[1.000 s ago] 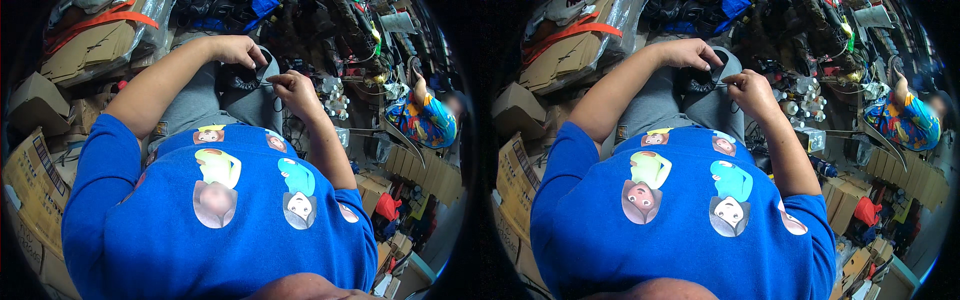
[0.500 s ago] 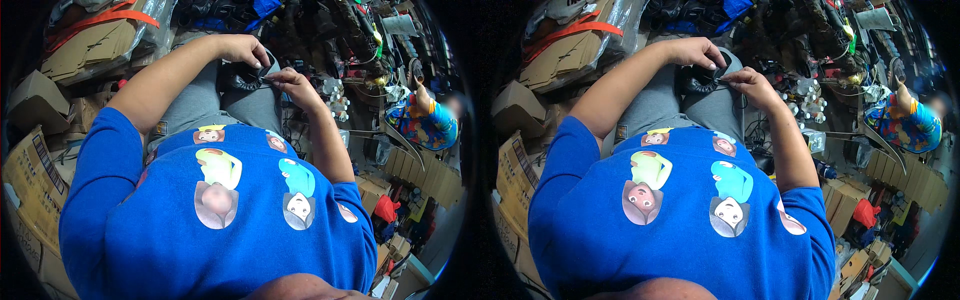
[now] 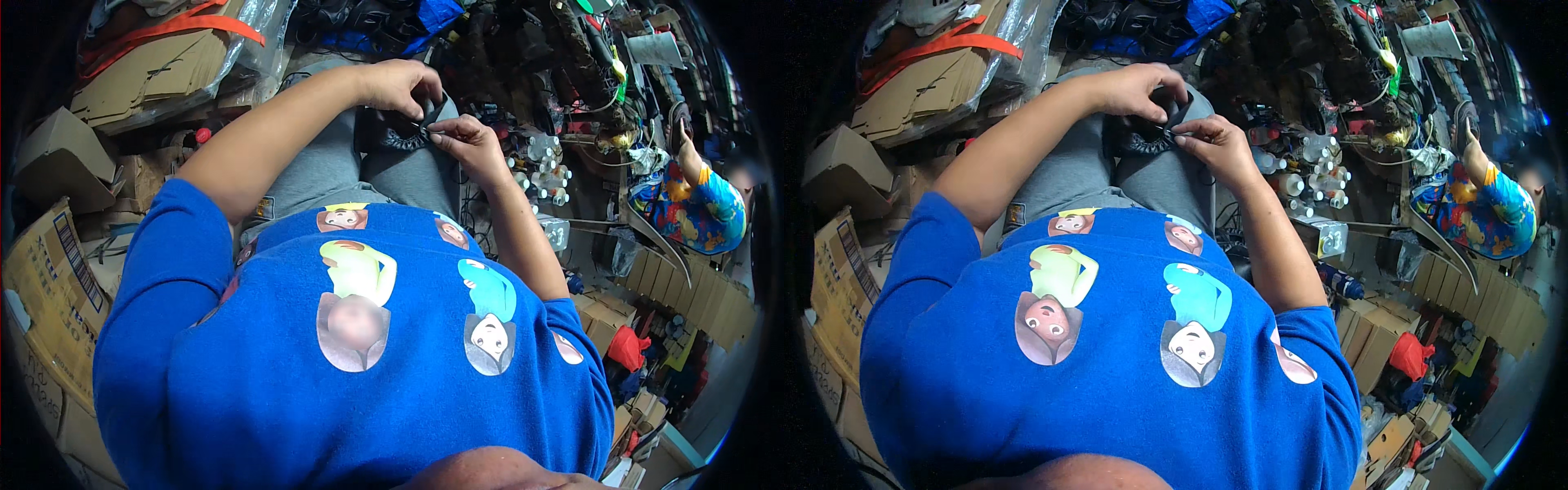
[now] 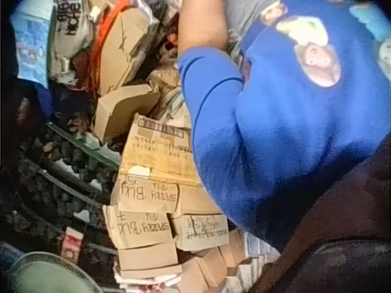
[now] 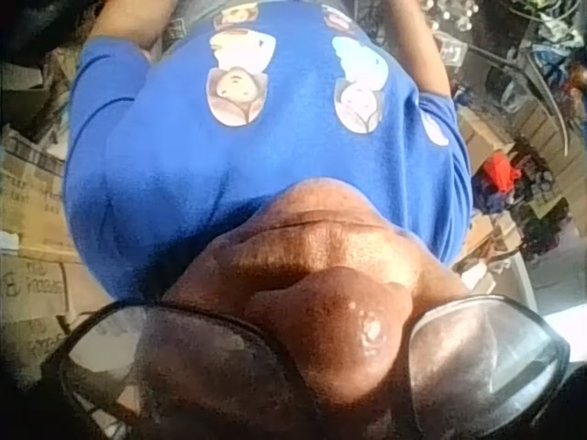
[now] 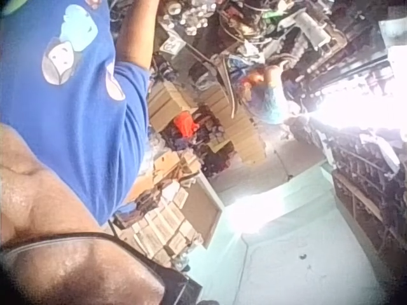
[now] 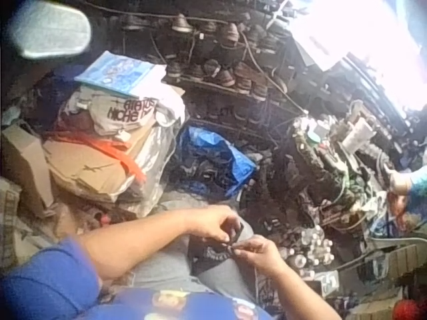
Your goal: Manual stitching of leather shoe components using a needle and thread.
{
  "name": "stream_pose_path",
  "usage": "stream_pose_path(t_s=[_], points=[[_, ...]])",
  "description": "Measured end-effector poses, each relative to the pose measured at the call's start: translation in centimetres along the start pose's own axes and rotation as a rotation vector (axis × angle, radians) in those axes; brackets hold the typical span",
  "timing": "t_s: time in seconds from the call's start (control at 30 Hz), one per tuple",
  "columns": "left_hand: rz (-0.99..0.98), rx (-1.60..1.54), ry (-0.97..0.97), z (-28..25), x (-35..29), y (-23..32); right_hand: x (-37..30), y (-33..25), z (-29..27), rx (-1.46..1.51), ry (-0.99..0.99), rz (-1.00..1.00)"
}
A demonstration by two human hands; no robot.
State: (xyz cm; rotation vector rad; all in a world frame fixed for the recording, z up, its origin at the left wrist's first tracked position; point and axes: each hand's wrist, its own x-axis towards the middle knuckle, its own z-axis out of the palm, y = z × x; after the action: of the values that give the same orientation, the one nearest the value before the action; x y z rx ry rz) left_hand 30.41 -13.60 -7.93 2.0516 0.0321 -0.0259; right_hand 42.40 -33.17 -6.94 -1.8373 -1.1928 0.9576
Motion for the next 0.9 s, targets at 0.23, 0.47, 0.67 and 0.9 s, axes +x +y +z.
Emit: stream_pose_path(t_s=[0.23,0.47,0.67,0.9], points=[[0.017,0.237,0.377,1.3,-5.6,1.7,-1.9,-2.1,0.7,-0.254,0.093,-0.039],[-0.058,0.613,0.464,3.4,-7.6,2.6,-3.0,-1.8,1.9,-0.472,0.141,-0.148],[-0.010,0.137,0.386,2.6,-6.7,1.5,-1.0,-0.5,-0.6,-0.031,-0.075,0.046],[0.002,0.295,0.396,2.8,-6.3,-0.1,0.5,-0.3,-1.8,-0.090,-0.200,0.067]])
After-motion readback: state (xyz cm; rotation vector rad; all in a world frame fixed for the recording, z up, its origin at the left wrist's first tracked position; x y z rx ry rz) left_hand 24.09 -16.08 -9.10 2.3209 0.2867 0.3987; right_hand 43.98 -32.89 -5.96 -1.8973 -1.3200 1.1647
